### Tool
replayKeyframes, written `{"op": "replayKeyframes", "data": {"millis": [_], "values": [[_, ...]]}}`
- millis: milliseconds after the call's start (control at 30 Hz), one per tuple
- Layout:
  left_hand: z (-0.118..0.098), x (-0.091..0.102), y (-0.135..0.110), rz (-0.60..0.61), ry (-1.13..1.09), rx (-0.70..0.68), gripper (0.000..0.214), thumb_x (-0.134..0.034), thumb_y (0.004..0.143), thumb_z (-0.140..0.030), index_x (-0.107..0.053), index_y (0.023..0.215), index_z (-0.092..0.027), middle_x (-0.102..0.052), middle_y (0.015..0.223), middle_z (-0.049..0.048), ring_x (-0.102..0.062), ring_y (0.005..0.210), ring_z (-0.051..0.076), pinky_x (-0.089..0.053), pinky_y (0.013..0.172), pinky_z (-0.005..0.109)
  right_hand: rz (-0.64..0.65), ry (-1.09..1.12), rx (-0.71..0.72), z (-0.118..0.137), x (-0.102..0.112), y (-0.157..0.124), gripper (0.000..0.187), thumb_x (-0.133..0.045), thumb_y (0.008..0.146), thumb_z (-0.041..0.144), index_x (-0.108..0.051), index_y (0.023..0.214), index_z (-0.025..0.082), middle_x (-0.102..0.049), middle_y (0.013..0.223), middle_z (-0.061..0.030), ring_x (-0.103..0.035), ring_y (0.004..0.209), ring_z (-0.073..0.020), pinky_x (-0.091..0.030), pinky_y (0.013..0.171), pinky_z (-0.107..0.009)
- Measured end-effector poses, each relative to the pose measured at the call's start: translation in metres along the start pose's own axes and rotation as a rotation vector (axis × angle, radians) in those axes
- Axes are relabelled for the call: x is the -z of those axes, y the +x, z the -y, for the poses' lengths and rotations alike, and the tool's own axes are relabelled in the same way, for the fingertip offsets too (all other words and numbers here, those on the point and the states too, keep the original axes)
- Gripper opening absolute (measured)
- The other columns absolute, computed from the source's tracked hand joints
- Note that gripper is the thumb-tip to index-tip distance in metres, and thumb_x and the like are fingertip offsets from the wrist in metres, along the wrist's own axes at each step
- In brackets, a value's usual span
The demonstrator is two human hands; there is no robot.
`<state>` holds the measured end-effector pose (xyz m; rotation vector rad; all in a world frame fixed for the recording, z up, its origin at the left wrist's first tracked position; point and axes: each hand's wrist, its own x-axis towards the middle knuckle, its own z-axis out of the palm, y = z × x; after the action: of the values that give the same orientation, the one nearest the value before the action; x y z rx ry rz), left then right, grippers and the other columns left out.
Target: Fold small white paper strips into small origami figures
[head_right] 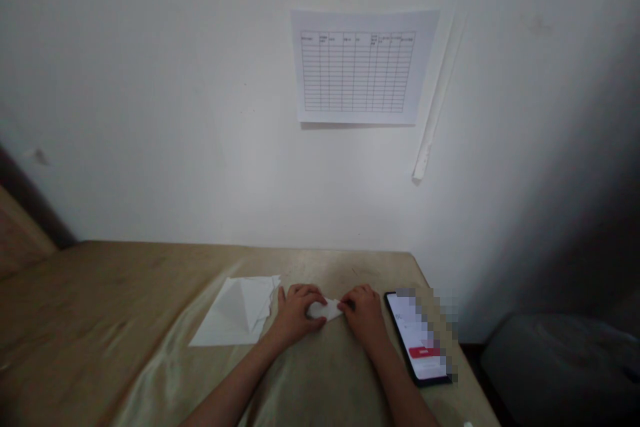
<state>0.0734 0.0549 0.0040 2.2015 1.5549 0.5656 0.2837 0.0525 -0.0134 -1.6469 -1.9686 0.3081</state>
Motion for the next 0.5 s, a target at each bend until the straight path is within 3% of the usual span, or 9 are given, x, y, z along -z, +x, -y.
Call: {"op": "replayKeyframes", "data": {"millis": [167,500], "values": [[-0.0011,0.0003,-0.0013,-0.017,0.008,-0.005,0.023,-0.073,0.081,-0.043,-0.073,0.103,-0.037,-0.066,0.128,-0.0014,-0.046,0.131,0.032,0.002,0.115,0.075,-0.016,-0.039,-0.015,0.0026,-0.0009,-0.0007,0.01,-0.066,0.087,0.025,-0.074,0.081,0.025,-0.075,0.096,-0.0055,-0.061,0.106,-0.0264,-0.039,0.095,-0.04],[-0.0032,-0.0015,0.0004,-0.012,0.018,0.022,0.028,-0.077,0.078,-0.046,-0.071,0.103,-0.036,-0.065,0.129,-0.0017,-0.045,0.132,0.032,0.007,0.115,0.075,-0.018,-0.064,-0.036,0.004,-0.002,-0.0006,0.011,-0.067,0.088,0.026,-0.075,0.08,0.026,-0.075,0.097,-0.0048,-0.061,0.107,-0.0264,-0.037,0.096,-0.041]]}}
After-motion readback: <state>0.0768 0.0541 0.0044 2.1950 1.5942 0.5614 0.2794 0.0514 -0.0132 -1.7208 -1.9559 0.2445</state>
